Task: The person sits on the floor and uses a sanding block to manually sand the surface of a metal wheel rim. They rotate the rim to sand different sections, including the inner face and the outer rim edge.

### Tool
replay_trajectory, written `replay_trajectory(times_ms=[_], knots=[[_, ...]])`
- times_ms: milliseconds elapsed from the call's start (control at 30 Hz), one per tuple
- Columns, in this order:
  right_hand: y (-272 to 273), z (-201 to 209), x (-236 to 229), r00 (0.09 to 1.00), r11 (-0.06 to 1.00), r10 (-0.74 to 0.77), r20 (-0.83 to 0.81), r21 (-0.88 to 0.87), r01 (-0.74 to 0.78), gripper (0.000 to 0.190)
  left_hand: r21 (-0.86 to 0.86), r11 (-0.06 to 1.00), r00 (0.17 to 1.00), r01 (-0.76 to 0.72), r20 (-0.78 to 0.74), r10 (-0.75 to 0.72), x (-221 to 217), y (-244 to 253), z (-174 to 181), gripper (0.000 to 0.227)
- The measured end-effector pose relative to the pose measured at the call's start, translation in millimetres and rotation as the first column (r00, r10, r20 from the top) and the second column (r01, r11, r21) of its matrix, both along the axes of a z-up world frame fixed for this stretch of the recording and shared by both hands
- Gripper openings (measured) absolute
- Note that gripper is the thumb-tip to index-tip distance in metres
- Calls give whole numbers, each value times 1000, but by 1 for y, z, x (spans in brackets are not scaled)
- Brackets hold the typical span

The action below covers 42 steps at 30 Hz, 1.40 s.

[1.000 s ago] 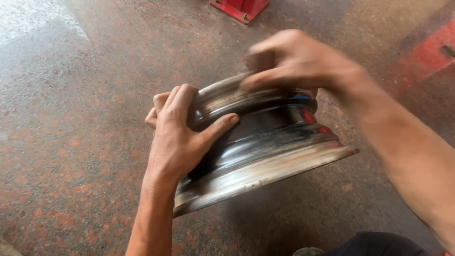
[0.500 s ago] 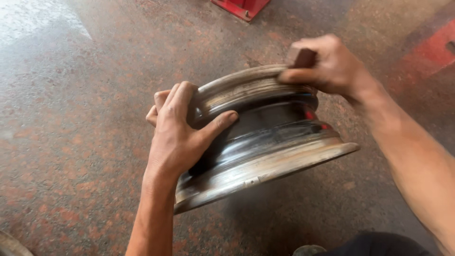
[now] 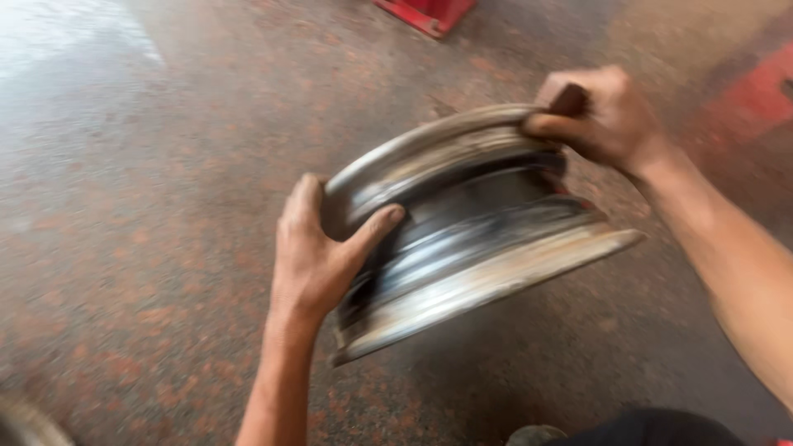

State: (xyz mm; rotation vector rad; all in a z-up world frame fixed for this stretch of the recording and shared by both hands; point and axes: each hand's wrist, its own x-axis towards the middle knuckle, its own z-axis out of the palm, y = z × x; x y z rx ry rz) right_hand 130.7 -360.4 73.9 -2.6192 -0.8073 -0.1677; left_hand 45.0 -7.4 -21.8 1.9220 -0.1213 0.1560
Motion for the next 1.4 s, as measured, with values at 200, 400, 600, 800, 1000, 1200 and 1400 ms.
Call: replay_trajectory(times_ms=[200,400,600,800,1000,1200,1400], knots=[[-37,-40,-16,978,900,-151,-147,390,197,34,8,996,991,-87,103,86,19,-14,-39,52],[3,-32,-33,957,925,-263,-119,252,285,37,-271,958,993,-97,38,111,3,13,-43,41],[5,-48,-79,985,976,-171,-19,134,172,31,-60,988,985,-143,85,148,2,43,-29,51],[43,-24,-62,971,975,117,209,162,-153,14,-108,983,974,-151,151,167,-1,39,-22,47],[60,-9,-47,906,973,224,360,-37,-226,19,105,978,963,-182,218,156,5,26,-16,58],[47,-3,-58,954,990,99,284,64,-122,16,172,971,943,-165,315,105,16,11,-17,58],[49,-5,-40,875,963,266,403,-81,-256,20,140,981,940,-138,331,85,18,14,-16,57]])
